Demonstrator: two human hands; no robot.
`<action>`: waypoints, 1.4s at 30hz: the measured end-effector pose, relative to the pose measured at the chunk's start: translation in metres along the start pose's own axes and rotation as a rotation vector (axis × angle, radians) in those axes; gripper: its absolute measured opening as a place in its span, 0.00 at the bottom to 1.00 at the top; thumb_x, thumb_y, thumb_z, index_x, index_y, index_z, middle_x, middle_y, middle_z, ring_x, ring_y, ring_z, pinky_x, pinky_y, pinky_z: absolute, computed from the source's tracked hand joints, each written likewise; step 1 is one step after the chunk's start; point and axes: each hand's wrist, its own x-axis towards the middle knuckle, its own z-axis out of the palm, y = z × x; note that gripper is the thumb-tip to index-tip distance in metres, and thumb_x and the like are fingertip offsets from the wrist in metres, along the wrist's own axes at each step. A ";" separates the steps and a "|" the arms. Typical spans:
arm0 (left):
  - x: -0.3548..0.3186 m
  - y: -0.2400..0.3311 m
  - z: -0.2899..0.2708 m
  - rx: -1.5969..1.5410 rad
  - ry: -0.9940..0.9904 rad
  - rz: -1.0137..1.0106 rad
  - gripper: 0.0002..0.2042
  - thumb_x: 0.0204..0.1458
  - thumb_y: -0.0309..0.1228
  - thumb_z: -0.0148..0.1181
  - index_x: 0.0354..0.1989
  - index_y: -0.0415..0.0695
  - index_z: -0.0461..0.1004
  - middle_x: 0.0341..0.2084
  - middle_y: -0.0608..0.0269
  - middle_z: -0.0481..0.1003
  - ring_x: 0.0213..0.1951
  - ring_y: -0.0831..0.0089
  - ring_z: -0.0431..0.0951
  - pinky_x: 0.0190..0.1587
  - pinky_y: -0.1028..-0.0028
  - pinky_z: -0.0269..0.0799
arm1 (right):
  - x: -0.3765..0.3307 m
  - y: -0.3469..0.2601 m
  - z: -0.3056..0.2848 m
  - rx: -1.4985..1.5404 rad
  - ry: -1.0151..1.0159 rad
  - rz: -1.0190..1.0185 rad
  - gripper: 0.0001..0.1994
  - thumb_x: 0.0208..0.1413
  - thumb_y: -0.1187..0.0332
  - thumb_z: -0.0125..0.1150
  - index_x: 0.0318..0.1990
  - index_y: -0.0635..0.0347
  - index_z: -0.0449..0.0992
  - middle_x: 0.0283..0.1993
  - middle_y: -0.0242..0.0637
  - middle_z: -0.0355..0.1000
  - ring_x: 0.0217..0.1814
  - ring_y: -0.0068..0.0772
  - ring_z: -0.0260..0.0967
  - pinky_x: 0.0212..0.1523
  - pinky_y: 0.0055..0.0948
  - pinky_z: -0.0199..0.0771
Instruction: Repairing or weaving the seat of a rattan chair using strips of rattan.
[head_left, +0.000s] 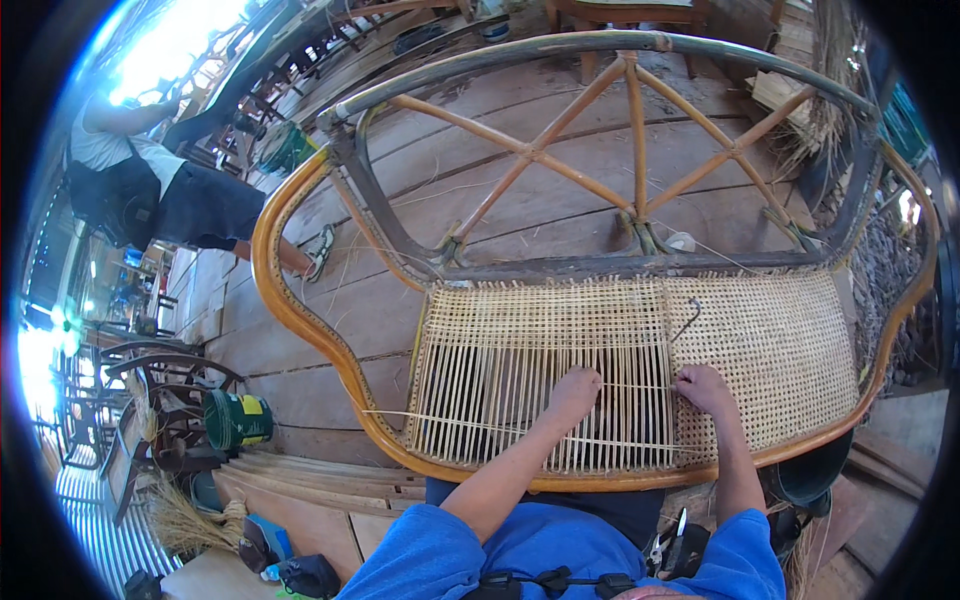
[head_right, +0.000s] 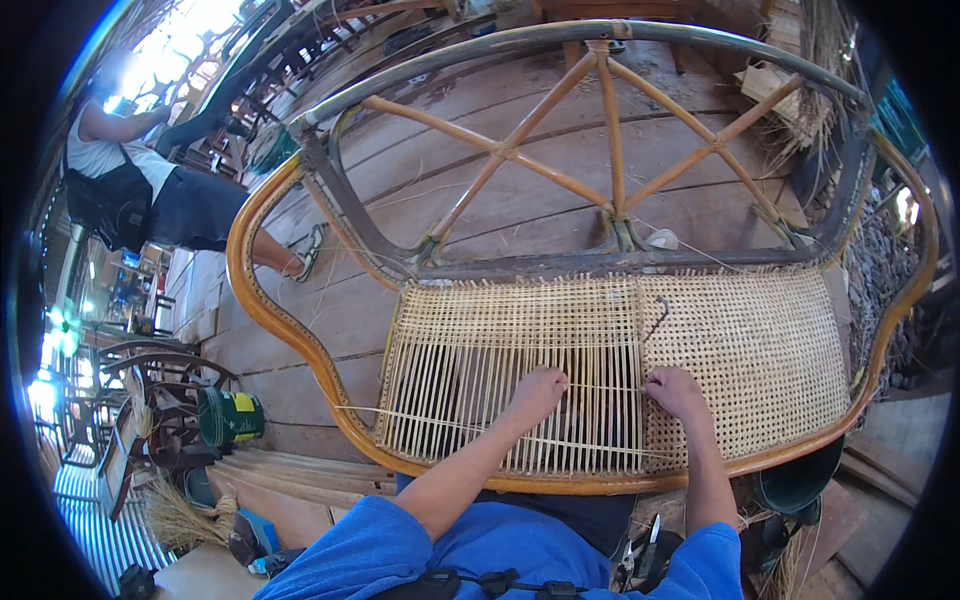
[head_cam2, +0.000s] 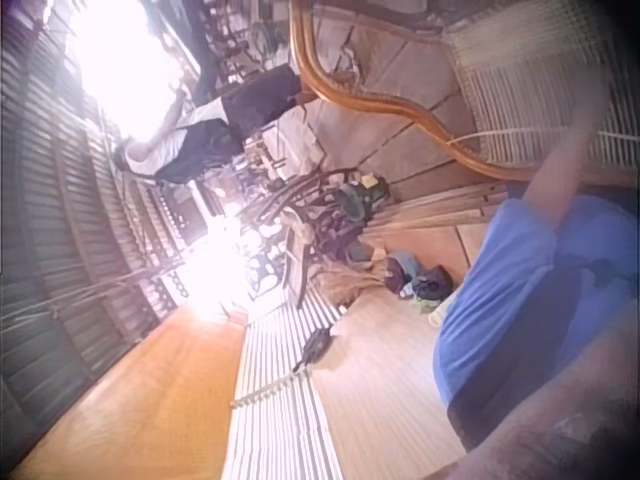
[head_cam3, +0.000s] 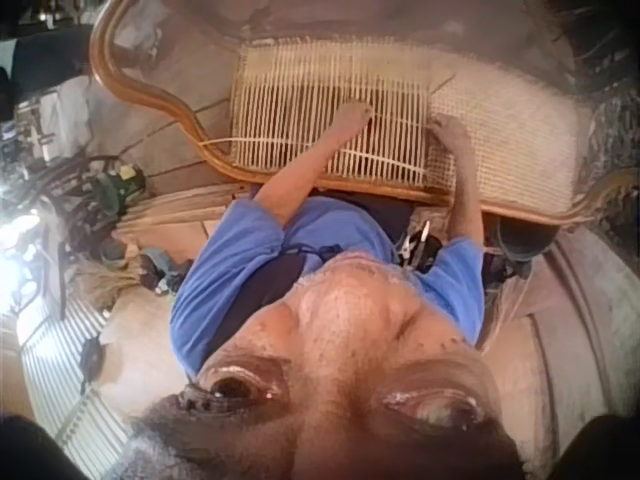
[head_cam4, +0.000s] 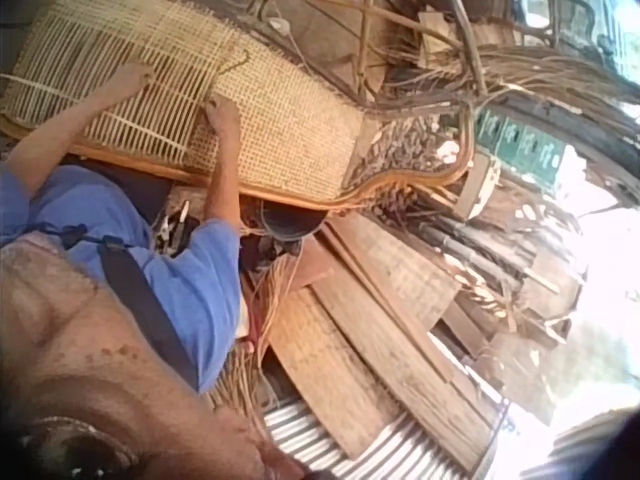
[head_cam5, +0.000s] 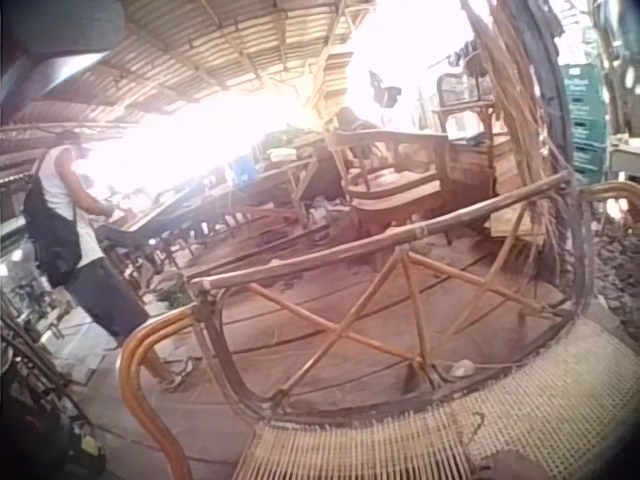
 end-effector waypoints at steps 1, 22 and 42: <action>0.001 0.003 -0.005 0.035 -0.026 -0.035 0.08 0.49 0.30 0.50 0.29 0.40 0.74 0.31 0.50 0.72 0.37 0.55 0.73 0.42 0.61 0.69 | 0.002 0.000 0.004 -0.051 0.044 -0.062 0.10 0.47 0.64 0.60 0.28 0.63 0.74 0.20 0.42 0.69 0.21 0.32 0.67 0.25 0.32 0.68; -0.043 0.019 -0.143 0.177 0.151 0.074 0.05 0.47 0.29 0.52 0.28 0.44 0.73 0.28 0.55 0.70 0.31 0.57 0.74 0.35 0.63 0.70 | 0.029 -0.103 0.061 0.429 -0.128 -0.335 0.15 0.54 0.57 0.56 0.35 0.62 0.76 0.29 0.33 0.72 0.30 0.25 0.68 0.33 0.23 0.68; 0.018 -0.029 0.037 -0.005 -0.052 -0.390 0.09 0.45 0.33 0.59 0.24 0.40 0.73 0.16 0.55 0.73 0.23 0.63 0.74 0.30 0.66 0.69 | 0.062 -0.012 0.076 0.101 -0.025 0.007 0.09 0.49 0.67 0.58 0.26 0.66 0.72 0.20 0.36 0.69 0.22 0.23 0.63 0.27 0.26 0.66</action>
